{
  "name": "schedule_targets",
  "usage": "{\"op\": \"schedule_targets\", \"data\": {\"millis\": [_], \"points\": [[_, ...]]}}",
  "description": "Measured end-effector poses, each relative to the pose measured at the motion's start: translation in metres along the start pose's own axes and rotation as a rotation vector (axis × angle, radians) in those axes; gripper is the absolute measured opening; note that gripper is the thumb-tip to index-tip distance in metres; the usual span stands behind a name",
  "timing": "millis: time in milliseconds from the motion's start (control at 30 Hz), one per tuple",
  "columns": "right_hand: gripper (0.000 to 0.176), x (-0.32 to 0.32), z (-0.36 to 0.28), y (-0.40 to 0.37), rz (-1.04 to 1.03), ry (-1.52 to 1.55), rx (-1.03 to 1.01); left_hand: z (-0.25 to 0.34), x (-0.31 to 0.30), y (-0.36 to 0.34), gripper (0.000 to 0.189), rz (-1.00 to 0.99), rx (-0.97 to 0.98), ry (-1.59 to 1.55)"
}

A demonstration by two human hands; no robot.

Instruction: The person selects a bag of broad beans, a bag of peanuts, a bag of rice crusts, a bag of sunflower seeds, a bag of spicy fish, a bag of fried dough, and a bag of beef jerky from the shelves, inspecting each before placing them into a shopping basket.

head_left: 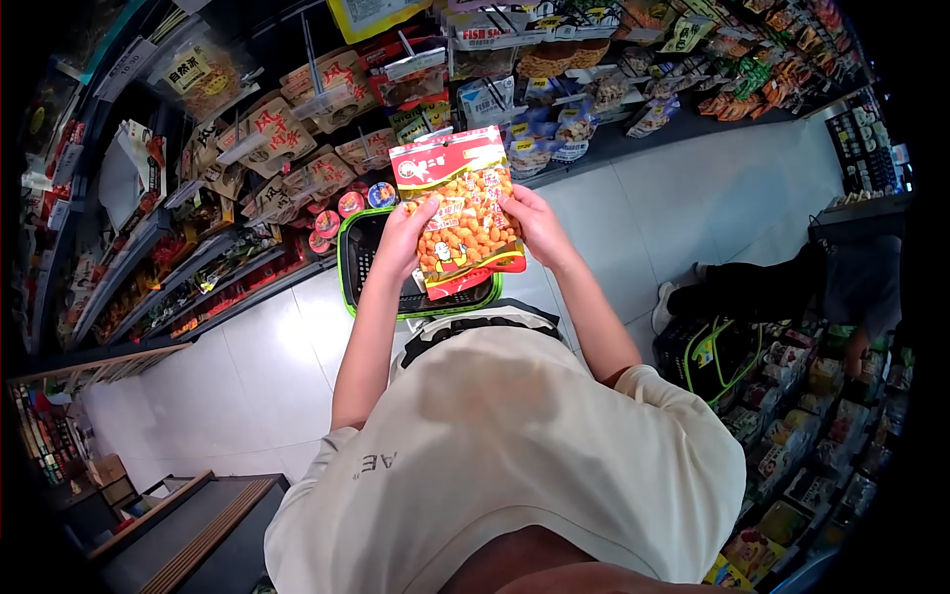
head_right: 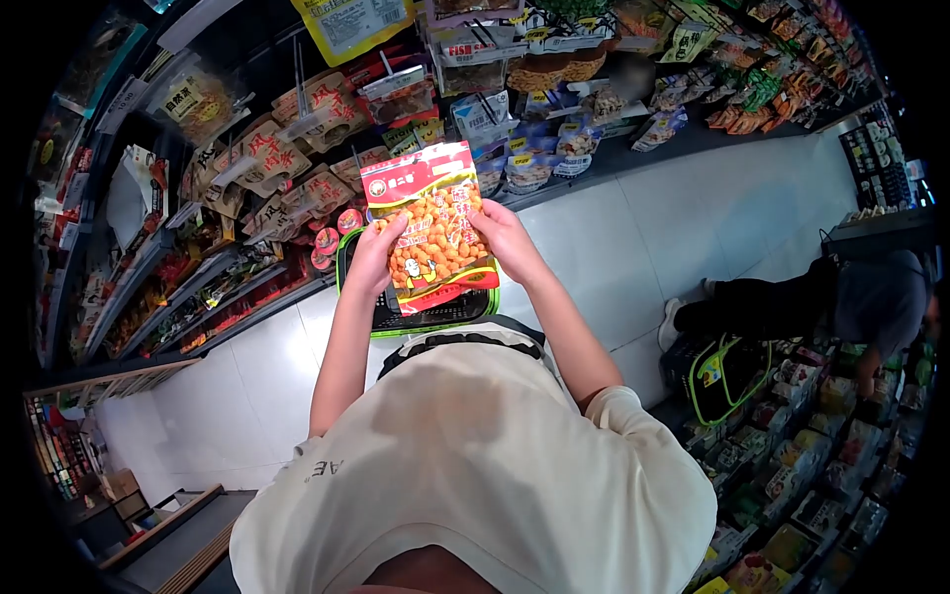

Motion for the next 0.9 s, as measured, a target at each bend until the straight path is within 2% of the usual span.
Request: {"op": "schedule_targets", "data": {"millis": [433, 533, 900], "points": [[0.03, -0.043, -0.032, 0.01, -0.019, -0.062, -0.115, -0.011, 0.041, 0.028, 0.032, 0.029, 0.032, 0.048], [0.03, -0.041, -0.036, 0.01, -0.021, 0.002, -0.129, -0.025, 0.037, 0.029, 0.033, -0.012, 0.013, 0.119], [0.031, -0.018, -0.02, -0.008, 0.001, -0.028, -0.155, -0.012, 0.028, 0.003, 0.033, 0.007, 0.051, 0.131]]}}
Point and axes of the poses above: each hand's wrist, its own y-axis towards the middle knuckle, its own x-axis out of the palm, z = x × y, the point moved 1 cm from there along y, towards the middle knuckle, and after that the axes turned 12 degrees about y, right-handed, at the moved point
